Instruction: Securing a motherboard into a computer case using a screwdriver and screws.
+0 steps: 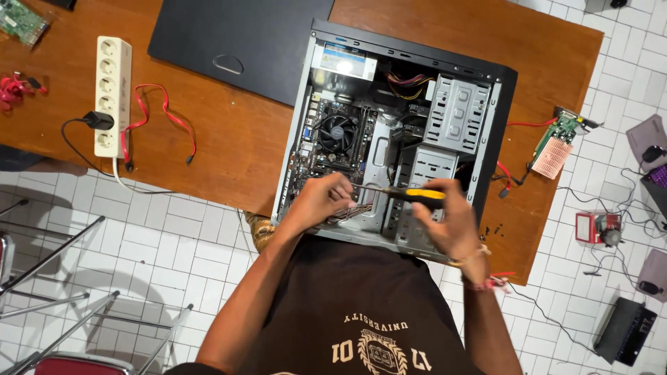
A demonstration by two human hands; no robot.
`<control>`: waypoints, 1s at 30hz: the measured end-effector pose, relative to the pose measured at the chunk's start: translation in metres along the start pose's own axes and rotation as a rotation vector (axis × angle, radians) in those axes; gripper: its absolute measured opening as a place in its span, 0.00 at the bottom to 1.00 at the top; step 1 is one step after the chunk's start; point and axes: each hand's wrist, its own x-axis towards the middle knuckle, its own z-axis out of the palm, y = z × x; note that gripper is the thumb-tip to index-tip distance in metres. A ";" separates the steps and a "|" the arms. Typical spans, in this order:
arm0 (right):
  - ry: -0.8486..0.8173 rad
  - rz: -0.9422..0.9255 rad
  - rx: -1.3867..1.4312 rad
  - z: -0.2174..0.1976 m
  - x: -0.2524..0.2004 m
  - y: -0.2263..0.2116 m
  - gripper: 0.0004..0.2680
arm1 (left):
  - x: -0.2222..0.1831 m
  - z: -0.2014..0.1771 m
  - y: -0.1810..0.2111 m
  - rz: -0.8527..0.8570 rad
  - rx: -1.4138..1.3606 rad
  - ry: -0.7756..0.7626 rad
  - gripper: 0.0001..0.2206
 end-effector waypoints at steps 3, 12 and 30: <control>0.137 -0.006 0.511 -0.007 -0.009 0.027 0.16 | -0.006 -0.009 0.022 0.095 -0.077 0.153 0.14; 0.268 -0.031 0.803 0.001 -0.020 0.032 0.17 | -0.011 -0.012 0.048 0.205 -0.298 0.239 0.11; 0.273 -0.097 0.923 0.006 -0.021 0.026 0.15 | -0.015 -0.017 0.054 0.307 -0.312 0.120 0.11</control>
